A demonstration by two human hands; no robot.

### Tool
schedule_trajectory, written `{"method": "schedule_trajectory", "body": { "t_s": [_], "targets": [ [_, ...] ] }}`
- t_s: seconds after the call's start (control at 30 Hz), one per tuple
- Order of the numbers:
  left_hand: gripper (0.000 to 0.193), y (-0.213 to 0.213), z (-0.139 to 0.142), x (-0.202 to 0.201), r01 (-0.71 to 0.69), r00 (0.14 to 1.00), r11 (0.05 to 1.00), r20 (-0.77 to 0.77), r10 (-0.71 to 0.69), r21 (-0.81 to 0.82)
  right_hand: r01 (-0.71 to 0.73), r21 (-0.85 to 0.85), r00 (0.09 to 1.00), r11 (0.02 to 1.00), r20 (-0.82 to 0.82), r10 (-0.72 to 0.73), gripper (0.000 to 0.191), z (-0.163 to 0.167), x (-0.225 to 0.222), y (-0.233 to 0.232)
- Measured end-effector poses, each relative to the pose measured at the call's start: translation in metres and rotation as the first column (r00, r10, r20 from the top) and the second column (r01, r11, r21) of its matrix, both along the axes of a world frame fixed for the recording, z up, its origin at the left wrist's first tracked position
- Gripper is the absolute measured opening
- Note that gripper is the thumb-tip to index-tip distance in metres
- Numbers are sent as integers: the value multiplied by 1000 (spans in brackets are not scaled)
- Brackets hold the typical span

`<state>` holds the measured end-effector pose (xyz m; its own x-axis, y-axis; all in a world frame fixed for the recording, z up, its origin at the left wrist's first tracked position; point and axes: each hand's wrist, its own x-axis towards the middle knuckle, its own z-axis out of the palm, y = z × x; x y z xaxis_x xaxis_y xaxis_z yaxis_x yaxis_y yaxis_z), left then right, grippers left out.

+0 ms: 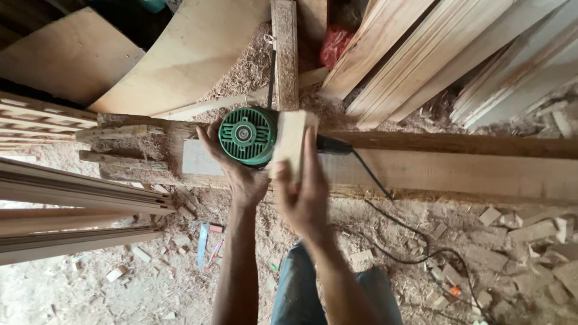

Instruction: The person uses a handheld electric router to shape a long wooden plank. They guide the tool along the length of the wood, creating a groove or profile, and then reposition the plank to work on different sections.

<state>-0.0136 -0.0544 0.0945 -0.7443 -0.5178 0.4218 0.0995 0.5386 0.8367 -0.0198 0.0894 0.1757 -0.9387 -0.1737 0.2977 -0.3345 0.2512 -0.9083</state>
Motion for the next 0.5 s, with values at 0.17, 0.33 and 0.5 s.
{"method": "schedule_trajectory", "body": {
  "t_s": [0.17, 0.33, 0.5],
  "targets": [
    [146, 0, -3, -2, 43, 999, 998, -21, -42, 46, 358, 28, 894, 933, 278, -351, 55, -3, -4, 4],
    [137, 1, -8, -5, -17, 991, 990, -131, -1, -138, 113, 125, 993, 986, -58, -107, 63, -11, 3, 0],
    [141, 1, -9, -4, 24, 999, 1000, -33, -24, -18, 452, 124, 827, 883, 313, -468, 43, -6, -2, 1]
  ]
}}
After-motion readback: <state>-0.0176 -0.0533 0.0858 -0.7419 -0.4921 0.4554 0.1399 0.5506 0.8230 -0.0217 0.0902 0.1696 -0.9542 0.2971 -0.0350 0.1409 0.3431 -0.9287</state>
